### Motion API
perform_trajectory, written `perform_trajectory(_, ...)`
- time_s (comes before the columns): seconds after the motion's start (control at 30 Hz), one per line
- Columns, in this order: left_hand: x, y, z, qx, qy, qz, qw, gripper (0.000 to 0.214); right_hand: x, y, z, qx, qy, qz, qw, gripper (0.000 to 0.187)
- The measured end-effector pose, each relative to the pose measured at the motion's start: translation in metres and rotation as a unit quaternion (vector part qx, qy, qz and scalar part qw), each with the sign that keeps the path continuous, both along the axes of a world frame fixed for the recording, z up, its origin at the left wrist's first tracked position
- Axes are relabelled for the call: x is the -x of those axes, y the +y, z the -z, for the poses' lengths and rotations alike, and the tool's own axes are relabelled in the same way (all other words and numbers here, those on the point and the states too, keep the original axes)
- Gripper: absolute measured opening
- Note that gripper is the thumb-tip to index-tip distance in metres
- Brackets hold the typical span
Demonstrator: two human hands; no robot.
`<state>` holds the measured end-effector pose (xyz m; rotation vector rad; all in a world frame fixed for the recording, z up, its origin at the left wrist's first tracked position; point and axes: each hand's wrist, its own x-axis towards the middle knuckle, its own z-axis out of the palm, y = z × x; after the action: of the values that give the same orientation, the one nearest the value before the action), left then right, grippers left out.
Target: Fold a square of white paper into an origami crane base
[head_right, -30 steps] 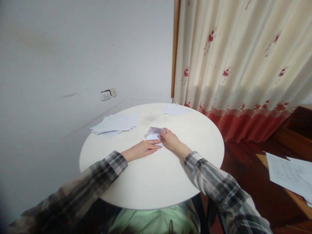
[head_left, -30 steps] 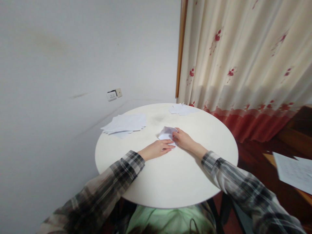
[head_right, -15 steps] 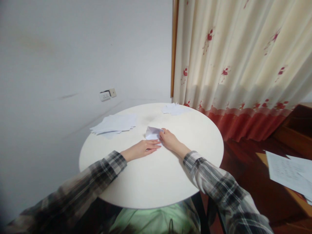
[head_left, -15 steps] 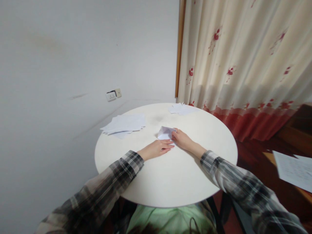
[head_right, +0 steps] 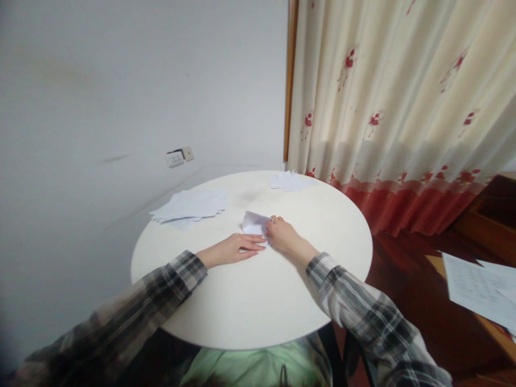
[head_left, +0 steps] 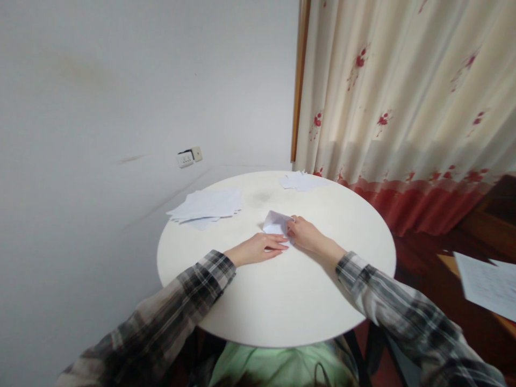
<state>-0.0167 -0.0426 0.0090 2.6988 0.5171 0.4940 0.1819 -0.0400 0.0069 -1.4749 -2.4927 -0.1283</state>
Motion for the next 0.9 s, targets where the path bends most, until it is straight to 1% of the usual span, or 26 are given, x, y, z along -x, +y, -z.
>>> perform_trajectory(0.47,-0.0001,-0.0001,0.0014,-0.003,-0.010,0.002,1.000,0.029,0.0032,0.0008,0.0035,-0.008,-0.004,0.013,1.000,0.015)
perform_trajectory(0.9,-0.0001,-0.0040,-0.0025,-0.004,-0.009,0.000,1.000,0.029,0.0051,-0.0011,-0.0014,0.016,-0.020,0.019,0.999,0.017)
